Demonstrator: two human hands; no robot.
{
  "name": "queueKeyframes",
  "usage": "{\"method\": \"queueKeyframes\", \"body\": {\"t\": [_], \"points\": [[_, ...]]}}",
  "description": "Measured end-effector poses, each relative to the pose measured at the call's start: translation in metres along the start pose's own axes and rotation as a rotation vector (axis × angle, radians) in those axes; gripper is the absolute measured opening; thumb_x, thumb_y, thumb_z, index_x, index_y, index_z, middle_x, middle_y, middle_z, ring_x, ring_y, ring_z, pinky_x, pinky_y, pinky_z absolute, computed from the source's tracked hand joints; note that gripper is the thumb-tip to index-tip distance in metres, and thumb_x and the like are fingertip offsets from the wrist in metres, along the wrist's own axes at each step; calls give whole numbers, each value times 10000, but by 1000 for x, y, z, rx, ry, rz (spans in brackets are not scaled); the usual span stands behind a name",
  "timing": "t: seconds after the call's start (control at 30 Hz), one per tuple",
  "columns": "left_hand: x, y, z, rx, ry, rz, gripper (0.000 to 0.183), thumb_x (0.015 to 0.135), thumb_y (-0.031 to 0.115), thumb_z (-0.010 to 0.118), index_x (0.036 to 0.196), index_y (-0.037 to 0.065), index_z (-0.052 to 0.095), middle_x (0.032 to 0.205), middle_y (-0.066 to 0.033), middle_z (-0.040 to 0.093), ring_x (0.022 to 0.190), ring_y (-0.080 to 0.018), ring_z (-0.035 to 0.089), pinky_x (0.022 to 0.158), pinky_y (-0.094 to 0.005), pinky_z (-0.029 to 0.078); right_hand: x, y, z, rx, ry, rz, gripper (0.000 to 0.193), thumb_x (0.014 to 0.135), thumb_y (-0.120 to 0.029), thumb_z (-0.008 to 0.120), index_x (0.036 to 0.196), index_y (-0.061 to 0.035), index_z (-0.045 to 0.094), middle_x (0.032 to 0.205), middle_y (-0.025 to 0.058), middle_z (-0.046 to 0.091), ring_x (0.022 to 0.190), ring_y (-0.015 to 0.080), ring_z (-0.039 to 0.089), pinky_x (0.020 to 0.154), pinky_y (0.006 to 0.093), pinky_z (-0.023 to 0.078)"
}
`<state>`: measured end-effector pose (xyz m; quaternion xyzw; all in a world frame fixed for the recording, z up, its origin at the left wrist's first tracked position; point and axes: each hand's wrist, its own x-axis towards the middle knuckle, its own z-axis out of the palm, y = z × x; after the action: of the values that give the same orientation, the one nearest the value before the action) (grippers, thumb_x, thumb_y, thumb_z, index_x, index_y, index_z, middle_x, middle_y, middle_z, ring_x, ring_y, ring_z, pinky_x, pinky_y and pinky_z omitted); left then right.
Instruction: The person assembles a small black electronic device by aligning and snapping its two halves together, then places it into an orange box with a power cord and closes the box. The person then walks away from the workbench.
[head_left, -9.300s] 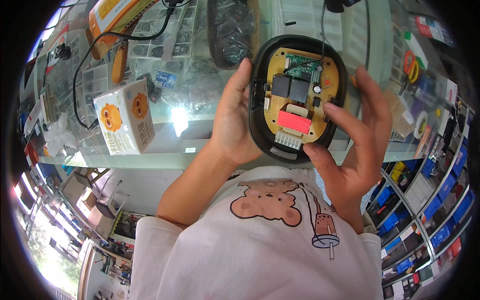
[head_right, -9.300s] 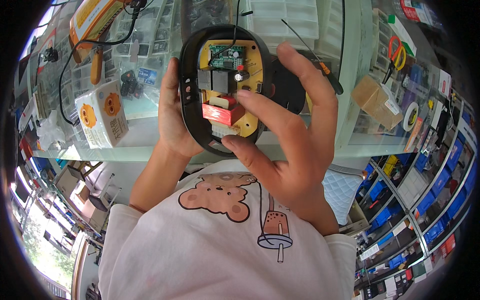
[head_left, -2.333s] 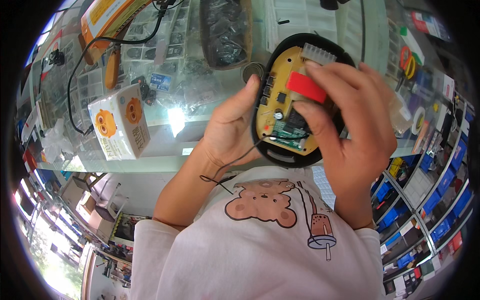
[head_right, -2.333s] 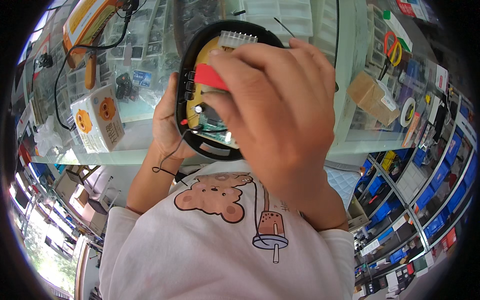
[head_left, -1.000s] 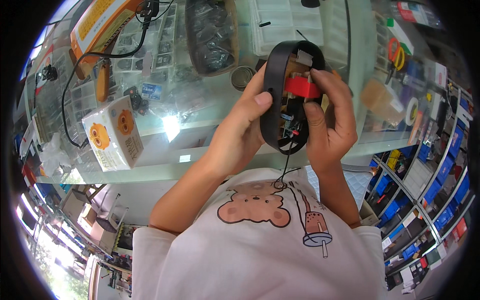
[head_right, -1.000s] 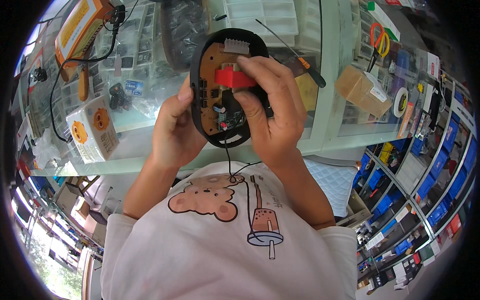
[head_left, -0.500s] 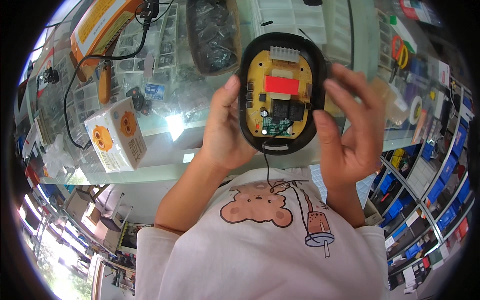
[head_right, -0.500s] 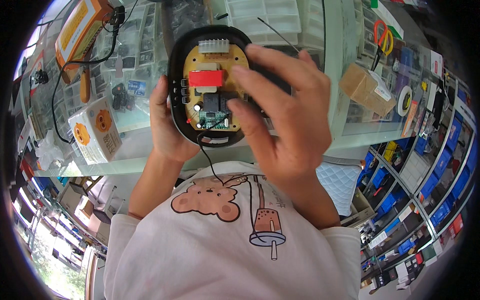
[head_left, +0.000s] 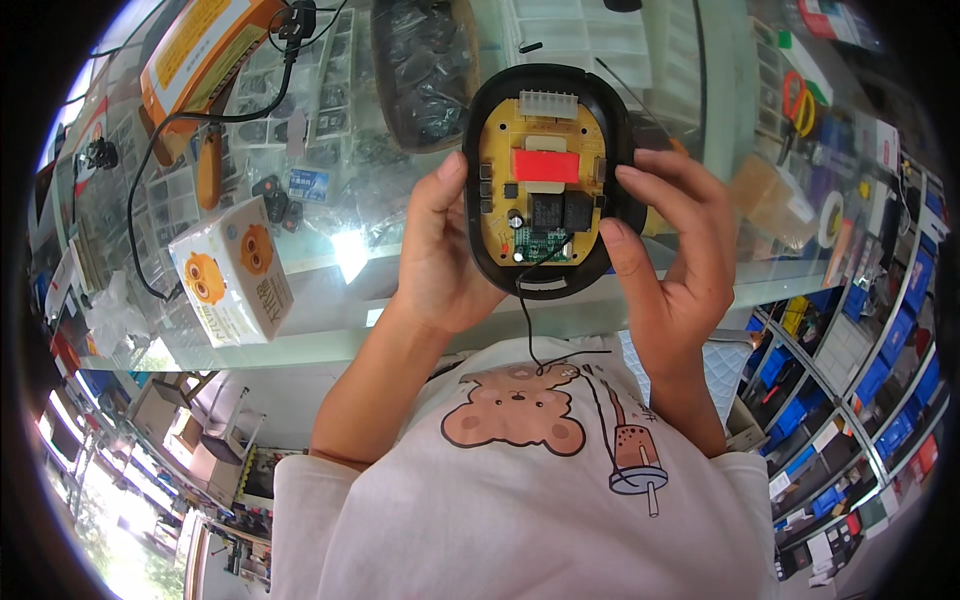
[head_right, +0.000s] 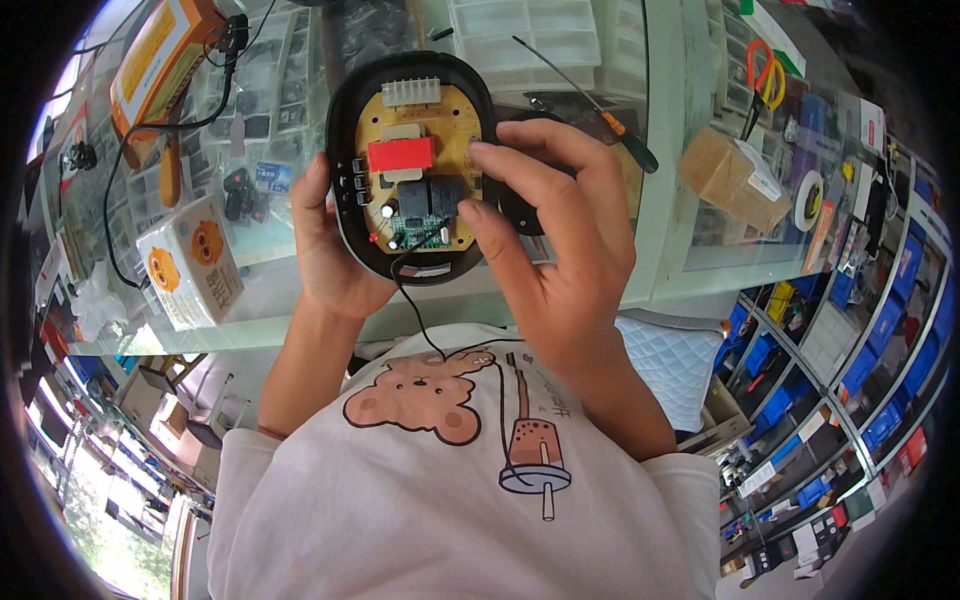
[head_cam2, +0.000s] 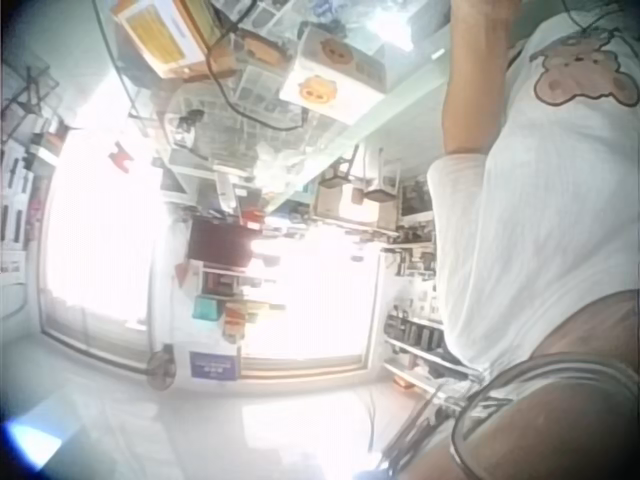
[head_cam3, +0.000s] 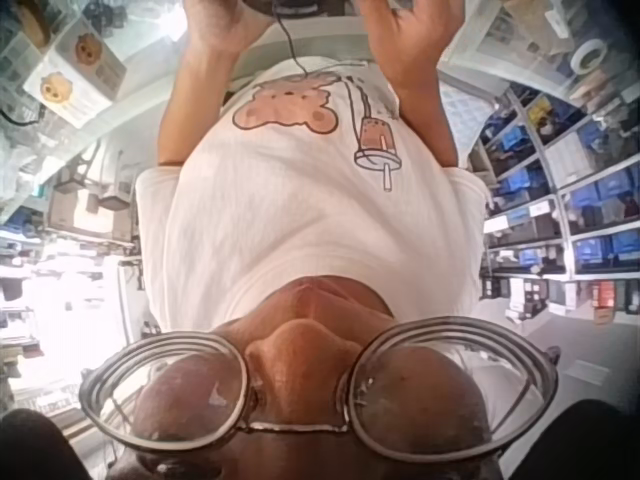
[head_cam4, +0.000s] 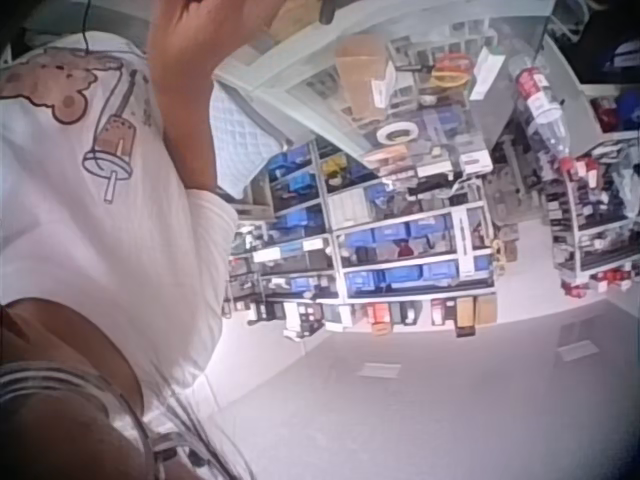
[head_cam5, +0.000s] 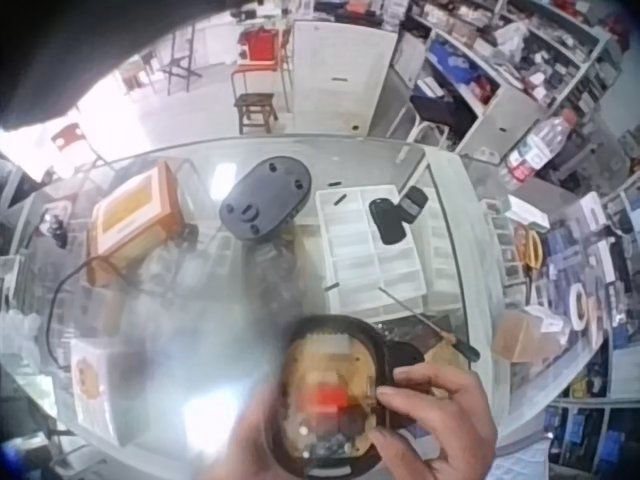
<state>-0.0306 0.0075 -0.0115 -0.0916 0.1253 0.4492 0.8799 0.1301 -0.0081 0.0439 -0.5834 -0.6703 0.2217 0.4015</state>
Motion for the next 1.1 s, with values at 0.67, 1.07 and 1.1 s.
{"method": "queueKeyframes", "body": {"t": [0.67, 1.07, 1.1], "points": [[-5, 6, -18, 300, 288, 139, 585, 923, 476, 402, 1304, 34, 443, 1249, -152, 542, 1145, -294, 533, 959, -449, 437, -38, 17, 14, 333, -182, 533, 297, 855, -120, 632, 1095, 20, 527, 945, 119, 611, 849, 194, 612, 767, 283, 472], [-2, 7, -22, 995, 391, 327, 535, 908, 78, 486, 1408, 7, 308, 1365, -124, 424, 1239, -185, 410, 1050, -302, 292, -49, 36, 37, 619, -262, 812, 421, 911, -46, 521, 1283, 44, 345, 933, 151, 632, 748, 162, 626, 650, 277, 523], [-2, 9, -24, 1127, 392, 356, 528, 902, 65, 489, 1400, 7, 324, 1352, -132, 426, 1235, -200, 414, 1039, -310, 308, -48, 35, 36, 613, -267, 828, 424, 908, -43, 525, 1284, 42, 347, 917, 145, 631, 736, 162, 626, 646, 275, 521]]}}
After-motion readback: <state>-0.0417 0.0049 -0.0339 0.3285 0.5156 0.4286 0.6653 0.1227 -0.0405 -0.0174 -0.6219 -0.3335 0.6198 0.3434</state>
